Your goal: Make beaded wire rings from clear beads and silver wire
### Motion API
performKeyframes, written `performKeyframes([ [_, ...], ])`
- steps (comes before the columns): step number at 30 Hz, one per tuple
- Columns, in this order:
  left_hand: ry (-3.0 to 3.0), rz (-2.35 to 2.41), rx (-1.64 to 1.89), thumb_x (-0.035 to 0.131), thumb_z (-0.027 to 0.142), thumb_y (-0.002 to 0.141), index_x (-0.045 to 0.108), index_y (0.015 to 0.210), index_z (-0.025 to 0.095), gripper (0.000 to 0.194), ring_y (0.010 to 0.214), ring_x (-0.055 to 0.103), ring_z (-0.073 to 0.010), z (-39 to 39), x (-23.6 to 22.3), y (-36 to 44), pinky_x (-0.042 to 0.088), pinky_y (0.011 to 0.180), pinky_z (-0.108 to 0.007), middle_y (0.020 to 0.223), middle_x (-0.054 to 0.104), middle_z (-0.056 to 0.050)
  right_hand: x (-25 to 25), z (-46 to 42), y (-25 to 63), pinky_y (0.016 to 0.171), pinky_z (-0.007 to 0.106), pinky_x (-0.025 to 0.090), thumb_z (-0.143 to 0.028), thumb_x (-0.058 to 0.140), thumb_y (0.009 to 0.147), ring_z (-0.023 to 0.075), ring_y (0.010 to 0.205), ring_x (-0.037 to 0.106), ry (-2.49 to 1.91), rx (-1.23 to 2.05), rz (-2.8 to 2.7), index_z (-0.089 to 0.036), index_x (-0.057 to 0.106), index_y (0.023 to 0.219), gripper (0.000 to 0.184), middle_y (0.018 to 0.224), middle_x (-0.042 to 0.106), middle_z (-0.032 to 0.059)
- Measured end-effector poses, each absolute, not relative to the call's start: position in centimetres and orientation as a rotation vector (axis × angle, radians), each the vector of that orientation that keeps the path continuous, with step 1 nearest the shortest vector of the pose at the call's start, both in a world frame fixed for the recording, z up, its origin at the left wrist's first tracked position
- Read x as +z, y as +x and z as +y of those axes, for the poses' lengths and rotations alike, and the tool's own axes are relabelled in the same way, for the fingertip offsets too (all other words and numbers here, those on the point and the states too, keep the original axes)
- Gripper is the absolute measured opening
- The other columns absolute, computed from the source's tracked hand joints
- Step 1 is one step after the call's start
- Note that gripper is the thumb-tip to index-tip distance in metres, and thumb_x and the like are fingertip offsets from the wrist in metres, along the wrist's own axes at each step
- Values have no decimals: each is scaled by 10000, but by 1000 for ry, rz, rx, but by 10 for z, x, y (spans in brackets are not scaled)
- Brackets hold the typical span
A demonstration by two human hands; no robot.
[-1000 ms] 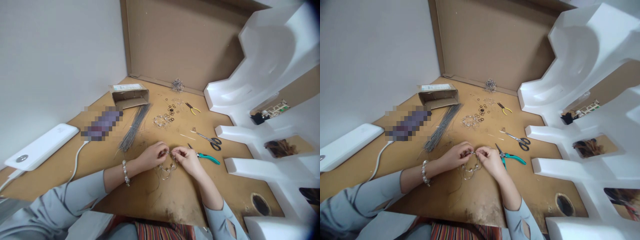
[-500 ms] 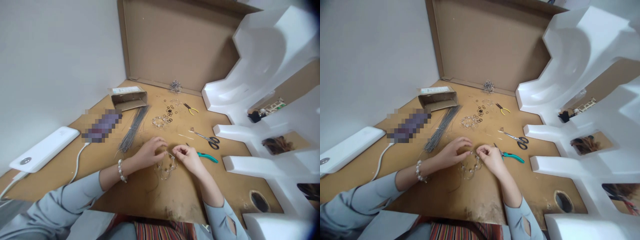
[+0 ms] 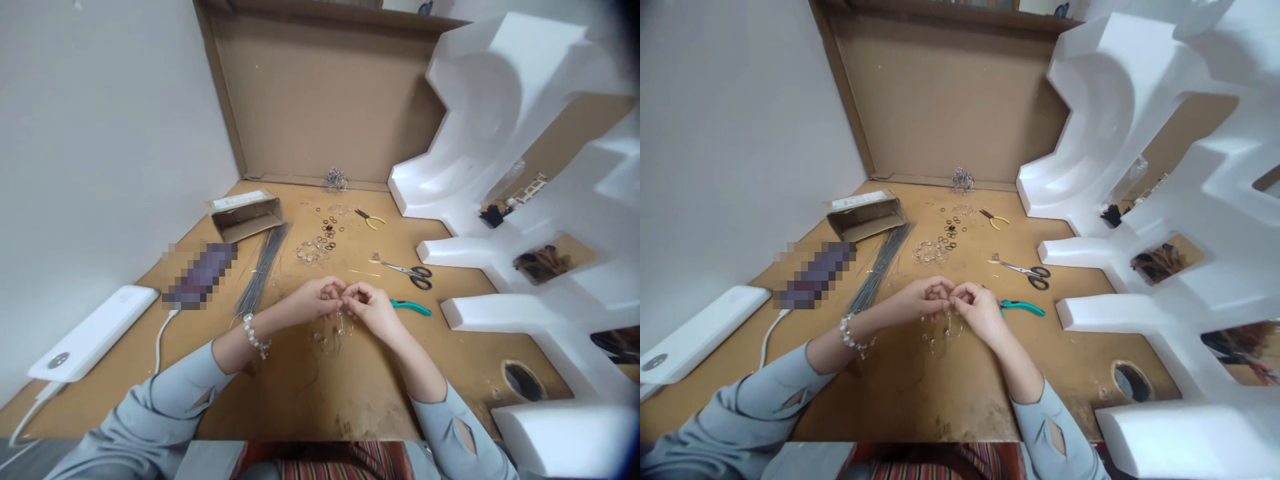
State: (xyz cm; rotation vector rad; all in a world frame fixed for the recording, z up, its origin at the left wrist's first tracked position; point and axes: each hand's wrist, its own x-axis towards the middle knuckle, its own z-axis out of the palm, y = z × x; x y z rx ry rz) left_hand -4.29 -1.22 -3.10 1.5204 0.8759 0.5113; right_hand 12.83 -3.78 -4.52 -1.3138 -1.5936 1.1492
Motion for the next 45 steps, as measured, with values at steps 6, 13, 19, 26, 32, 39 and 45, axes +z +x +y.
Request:
performKeyframes([
  [6, 1350, 857, 668, 626, 374, 733, 510, 829, 149, 270, 493, 539, -80, 0, -44, -52, 423, 501, -211, 607, 574, 34, -41, -41, 137, 553, 234, 375, -411, 592, 723, 110, 583, 500, -1585, 855, -1772, -203, 536, 720, 215, 649, 578, -22],
  [13, 1264, 855, 798, 632, 371, 720, 520, 797, 145, 264, 485, 528, -73, 5, -54, -52, 433, 510, -212, 591, 571, 37, -44, -47, 135, 569, 243, 373, -425, 707, 599, 122, 604, 539, -1748, 896, -2010, -232, 509, 869, 386, 700, 613, -30],
  [19, 1245, 842, 833, 634, 373, 723, 524, 805, 145, 266, 493, 529, -72, 6, -59, -53, 431, 505, -208, 605, 571, 33, -51, -43, 135, 581, 249, 401, -353, 675, 634, 123, 589, 554, -1747, 975, -1899, -235, 451, 920, 381, 677, 613, -41],
  [26, 1260, 815, 855, 610, 383, 757, 516, 817, 147, 261, 513, 525, -73, 5, -57, -55, 424, 506, -206, 627, 563, 31, -53, -41, 136, 560, 237, 414, -334, 623, 681, 106, 564, 529, -1611, 1078, -1774, -230, 421, 874, 298, 664, 596, -48],
  [32, 1269, 818, 865, 591, 357, 781, 515, 823, 149, 226, 522, 520, -74, 3, -53, -56, 428, 524, -213, 628, 552, 35, -58, -39, 138, 517, 227, 415, -302, 590, 711, 81, 494, 496, -1499, 1075, -1691, -219, 454, 902, 249, 680, 567, -55],
  [39, 1285, 806, 865, 582, 348, 791, 521, 822, 148, 211, 536, 523, -79, 1, -50, -56, 430, 544, -223, 634, 552, 34, -51, -37, 137, 468, 221, 403, -357, 584, 732, 84, 488, 520, -1483, 1227, -1537, -186, 512, 931, 272, 710, 552, -32],
  [45, 1295, 792, 880, 577, 336, 799, 518, 824, 150, 197, 543, 524, -80, 0, -50, -57, 433, 550, -227, 635, 552, 35, -51, -37, 140, 482, 218, 397, -336, 548, 752, 95, 523, 533, -1451, 1202, -1517, -175, 547, 829, 178, 692, 562, -12],
])
